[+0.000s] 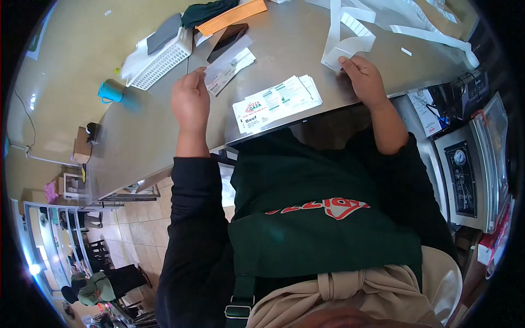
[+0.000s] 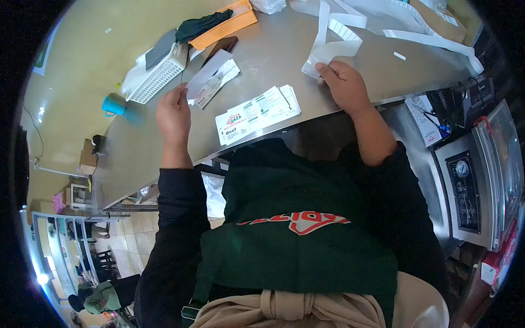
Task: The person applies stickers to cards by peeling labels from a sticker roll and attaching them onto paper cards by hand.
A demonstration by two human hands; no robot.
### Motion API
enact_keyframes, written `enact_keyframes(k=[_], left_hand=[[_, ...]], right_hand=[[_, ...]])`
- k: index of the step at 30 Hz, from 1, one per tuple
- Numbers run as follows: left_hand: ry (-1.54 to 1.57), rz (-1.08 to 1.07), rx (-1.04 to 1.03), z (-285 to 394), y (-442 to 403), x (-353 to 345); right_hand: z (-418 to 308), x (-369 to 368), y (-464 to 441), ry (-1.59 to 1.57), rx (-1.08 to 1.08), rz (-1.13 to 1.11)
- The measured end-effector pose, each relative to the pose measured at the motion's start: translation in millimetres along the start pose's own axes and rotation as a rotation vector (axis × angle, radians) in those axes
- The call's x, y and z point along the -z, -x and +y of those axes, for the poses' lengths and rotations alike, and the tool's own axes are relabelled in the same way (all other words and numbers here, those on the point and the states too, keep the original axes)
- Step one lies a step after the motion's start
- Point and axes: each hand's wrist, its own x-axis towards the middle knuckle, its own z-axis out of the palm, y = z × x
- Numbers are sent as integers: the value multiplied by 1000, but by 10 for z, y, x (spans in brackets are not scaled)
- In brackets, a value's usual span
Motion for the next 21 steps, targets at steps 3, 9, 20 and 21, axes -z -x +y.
enact_keyframes(k=[3,9,20,21], left_hand=[[-228,-132,-320,-251,-107,-176],[-481,-374,-211,-296,32,-467],[100,-150,-165,414,30,-141],[241,-105,-212,583,64,-134]], right_hand=[[17,1,-6,-8,-26,-7],[55,-23,0,-67,-39,-1],[-124,-123,42,-435,-198,-20],[-191,-166,63,-509,-232,-51]])
